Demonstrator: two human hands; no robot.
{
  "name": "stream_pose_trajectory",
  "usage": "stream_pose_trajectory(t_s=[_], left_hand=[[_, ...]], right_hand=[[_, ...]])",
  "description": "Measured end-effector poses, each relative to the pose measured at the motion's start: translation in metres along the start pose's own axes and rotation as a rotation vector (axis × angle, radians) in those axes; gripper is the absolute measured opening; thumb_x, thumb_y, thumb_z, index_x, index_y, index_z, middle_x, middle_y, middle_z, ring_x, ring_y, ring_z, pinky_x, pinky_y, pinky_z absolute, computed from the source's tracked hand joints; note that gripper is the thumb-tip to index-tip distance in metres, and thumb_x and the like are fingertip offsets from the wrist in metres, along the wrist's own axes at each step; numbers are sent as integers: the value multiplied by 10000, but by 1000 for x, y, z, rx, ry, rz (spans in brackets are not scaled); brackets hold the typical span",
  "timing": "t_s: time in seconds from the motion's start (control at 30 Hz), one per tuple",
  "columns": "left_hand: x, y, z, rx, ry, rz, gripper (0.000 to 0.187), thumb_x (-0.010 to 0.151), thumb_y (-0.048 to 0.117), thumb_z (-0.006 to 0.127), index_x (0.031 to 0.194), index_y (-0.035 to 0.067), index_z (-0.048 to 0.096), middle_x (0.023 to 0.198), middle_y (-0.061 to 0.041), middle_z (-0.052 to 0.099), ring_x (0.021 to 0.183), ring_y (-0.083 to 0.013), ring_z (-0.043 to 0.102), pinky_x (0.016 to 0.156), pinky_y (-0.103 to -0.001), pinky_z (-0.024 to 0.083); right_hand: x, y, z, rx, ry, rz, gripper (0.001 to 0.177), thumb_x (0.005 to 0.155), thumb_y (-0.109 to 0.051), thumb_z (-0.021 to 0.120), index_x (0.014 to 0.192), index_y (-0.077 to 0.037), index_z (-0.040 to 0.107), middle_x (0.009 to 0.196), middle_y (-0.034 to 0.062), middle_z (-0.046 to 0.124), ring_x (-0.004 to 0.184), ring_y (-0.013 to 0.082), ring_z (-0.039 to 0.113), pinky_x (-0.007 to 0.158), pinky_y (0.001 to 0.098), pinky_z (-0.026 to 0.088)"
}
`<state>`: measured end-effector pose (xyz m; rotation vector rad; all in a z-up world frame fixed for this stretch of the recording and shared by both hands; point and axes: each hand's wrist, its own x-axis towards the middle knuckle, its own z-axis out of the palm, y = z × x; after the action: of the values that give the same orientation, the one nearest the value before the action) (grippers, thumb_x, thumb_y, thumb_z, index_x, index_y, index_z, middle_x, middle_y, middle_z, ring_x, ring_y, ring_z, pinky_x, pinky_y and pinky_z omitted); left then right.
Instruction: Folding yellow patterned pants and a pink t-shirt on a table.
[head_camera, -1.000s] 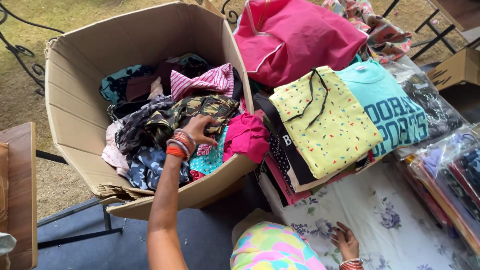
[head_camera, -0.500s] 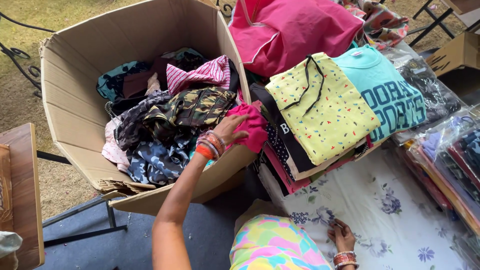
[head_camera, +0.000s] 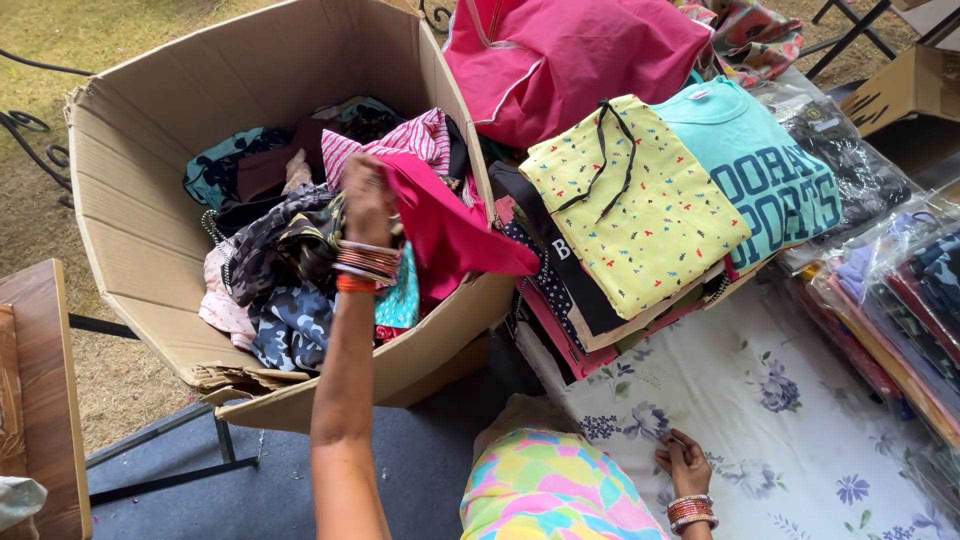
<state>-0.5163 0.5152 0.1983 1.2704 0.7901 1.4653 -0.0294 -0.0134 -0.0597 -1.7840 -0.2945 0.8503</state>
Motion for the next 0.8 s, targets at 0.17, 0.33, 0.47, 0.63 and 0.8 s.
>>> stream_pose_trajectory(t_s=[0.17,0.33,0.47,0.63,0.8], left_hand=[[27,85,-42,-205,294,452,163,1153,242,622,1163,123,512,1016,18,505,787,-51,490,660,-194,458],[35,156,-60,85,448,666,255,1109,280,629,1230,88,514,1094,-8,541,991,-104,542,894,-282,496],[33,176,-60,197,371,728,289,1129,333,636,1128,91,478,1029,-14,447,954,-117,494,909,-309,447],[27,221,-36,372,466,897,342,1128,372,618,1085,73,459,1034,-44,378,990,-144,449,944,-310,424],[11,251,7,436,417,1043,339,1094,361,596,1041,70,432,989,-61,351,1000,-168,419,957,-331,408]], right_hand=[[-6,-12,5,-24,11,25,314,995,-68,598,1296,20,614,1125,156,726,825,204,701,738,341,605],[-7,-15,5,-20,10,31,311,996,-68,600,1293,23,612,1123,157,723,828,207,701,741,342,607],[-8,-15,7,-24,14,23,311,997,-68,600,1294,25,614,1119,158,723,827,210,700,737,341,604],[-1,-6,1,-4,5,18,320,997,-86,603,1299,18,611,1118,151,724,822,205,701,736,338,603],[5,-7,7,-28,13,41,344,987,-100,612,1311,16,613,1123,168,725,836,217,703,739,345,601]])
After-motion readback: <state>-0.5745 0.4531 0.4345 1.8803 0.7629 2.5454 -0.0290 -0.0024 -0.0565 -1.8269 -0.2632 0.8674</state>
